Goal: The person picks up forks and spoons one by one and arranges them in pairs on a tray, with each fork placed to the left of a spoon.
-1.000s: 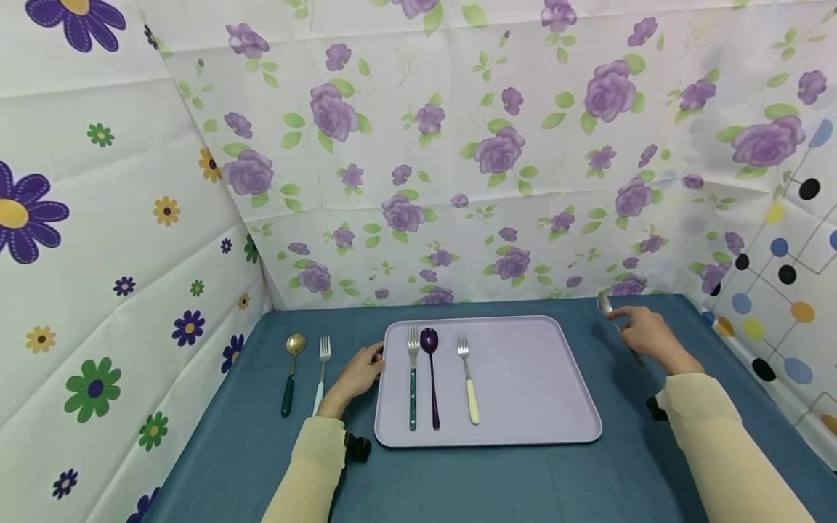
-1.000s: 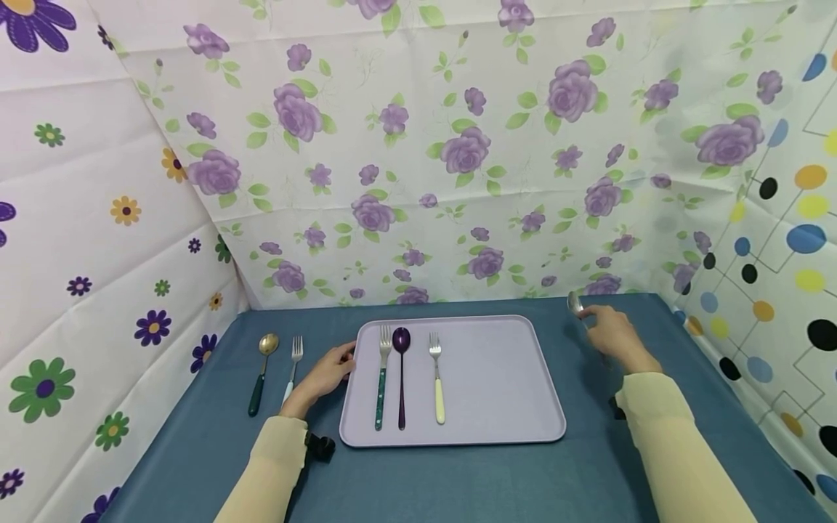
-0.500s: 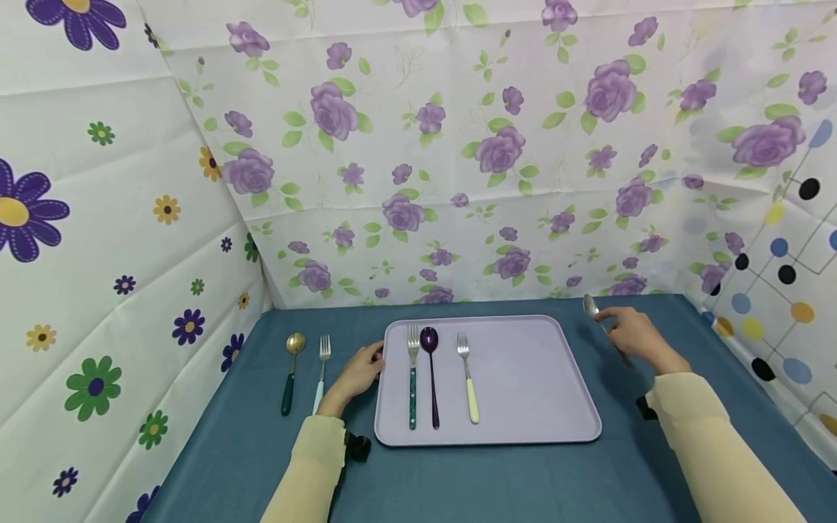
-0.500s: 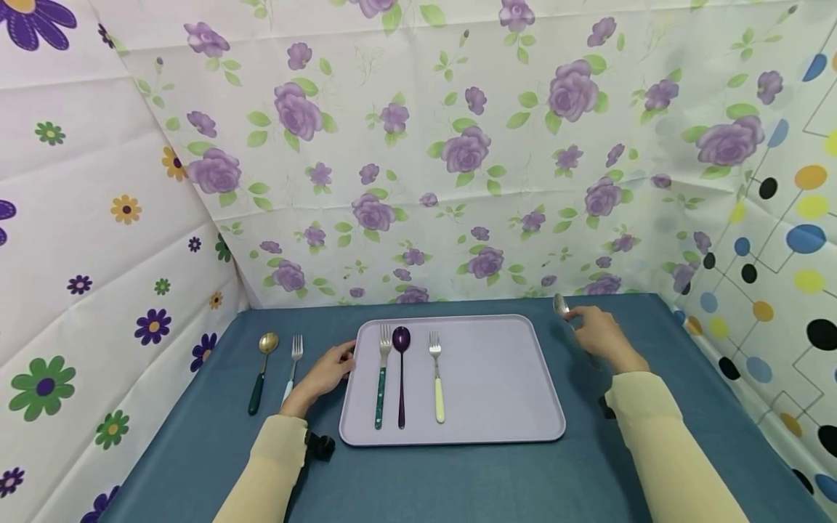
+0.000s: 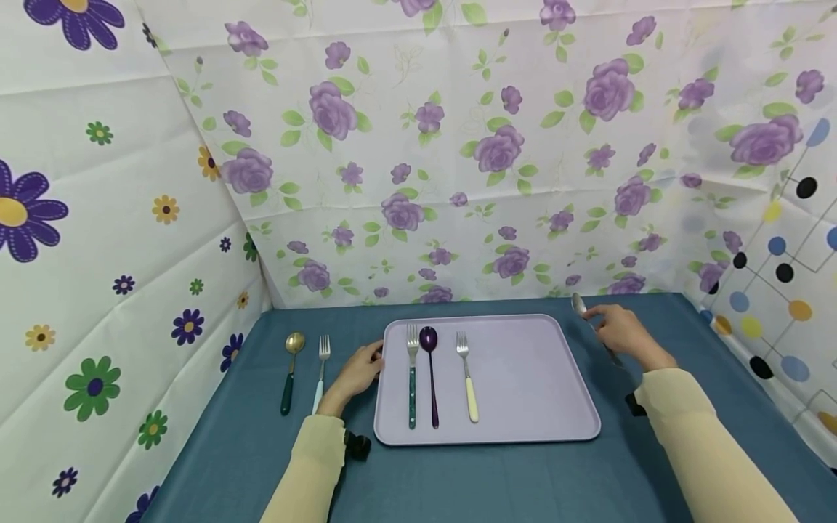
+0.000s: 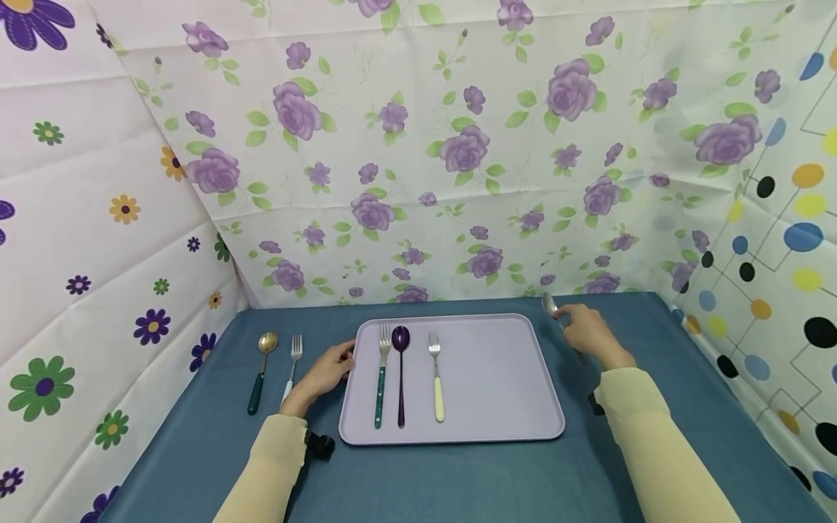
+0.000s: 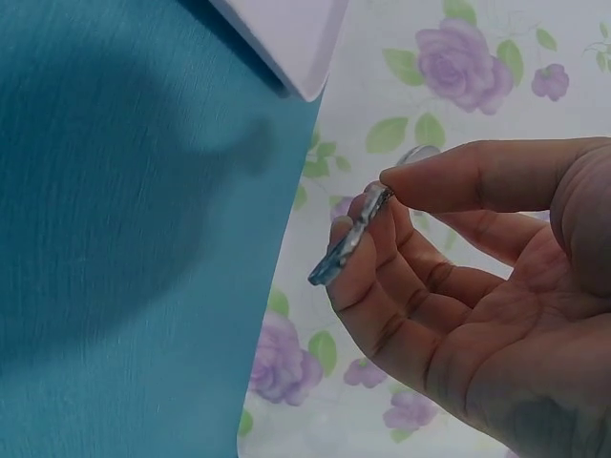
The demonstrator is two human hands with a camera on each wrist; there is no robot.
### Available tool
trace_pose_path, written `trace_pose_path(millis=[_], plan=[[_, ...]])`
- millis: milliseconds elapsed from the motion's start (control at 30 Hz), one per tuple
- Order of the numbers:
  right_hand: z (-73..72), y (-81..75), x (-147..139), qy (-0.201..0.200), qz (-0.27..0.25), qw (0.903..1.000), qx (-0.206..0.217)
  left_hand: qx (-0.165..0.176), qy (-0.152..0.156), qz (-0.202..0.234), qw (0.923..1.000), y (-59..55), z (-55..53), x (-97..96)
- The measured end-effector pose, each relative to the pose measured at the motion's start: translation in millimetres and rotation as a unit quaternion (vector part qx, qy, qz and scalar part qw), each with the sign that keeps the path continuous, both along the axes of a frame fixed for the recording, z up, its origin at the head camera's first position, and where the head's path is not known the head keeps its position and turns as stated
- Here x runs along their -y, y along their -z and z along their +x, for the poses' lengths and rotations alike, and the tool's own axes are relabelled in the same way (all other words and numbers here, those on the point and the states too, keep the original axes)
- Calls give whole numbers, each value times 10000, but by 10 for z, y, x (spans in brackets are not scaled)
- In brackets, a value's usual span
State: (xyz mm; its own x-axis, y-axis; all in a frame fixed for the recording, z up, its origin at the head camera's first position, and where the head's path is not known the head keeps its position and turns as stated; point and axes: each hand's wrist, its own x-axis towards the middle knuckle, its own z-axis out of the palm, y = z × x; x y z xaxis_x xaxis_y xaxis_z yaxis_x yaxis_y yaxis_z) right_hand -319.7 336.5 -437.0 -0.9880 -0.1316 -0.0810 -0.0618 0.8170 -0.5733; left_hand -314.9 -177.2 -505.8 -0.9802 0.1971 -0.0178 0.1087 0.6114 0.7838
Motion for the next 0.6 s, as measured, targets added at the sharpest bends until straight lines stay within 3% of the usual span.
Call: trace_pose_path(millis=[600], plan=[[-5,-28,317,-205,9,9998,53,-57,41,-28,10000,6,-5,3]])
